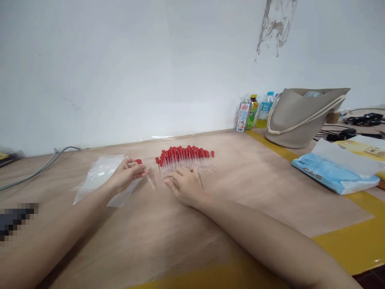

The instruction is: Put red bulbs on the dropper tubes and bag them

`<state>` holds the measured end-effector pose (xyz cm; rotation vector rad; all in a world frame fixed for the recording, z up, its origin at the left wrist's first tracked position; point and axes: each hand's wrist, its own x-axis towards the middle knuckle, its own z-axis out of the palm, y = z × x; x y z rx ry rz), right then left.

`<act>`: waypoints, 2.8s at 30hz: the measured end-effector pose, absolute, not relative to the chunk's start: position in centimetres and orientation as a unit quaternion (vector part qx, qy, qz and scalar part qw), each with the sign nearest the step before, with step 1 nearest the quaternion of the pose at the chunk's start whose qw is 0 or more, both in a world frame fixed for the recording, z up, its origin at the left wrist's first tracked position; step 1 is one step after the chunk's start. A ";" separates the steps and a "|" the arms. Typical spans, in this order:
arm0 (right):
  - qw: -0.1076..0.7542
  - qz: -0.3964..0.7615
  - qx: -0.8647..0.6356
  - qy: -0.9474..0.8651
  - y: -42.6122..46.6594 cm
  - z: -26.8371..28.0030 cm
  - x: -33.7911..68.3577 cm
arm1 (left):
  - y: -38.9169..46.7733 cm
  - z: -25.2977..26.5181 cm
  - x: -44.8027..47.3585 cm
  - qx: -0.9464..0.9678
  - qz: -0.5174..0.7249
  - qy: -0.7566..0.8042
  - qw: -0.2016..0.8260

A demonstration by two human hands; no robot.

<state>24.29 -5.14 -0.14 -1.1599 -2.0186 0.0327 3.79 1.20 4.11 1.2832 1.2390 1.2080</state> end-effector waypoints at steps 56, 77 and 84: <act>0.344 0.066 -0.370 -0.861 -4.4 -0.3 27.4 | -7.6 2.1 0.5 0.953 0.017 0.290 0.087; 0.328 0.121 -0.310 -0.884 -5.7 -0.6 28.7 | -7.5 1.2 2.4 0.899 0.188 0.369 0.147; 0.342 0.109 -0.272 -0.893 -5.7 -0.6 28.7 | -7.5 1.4 2.6 0.907 0.157 0.368 0.132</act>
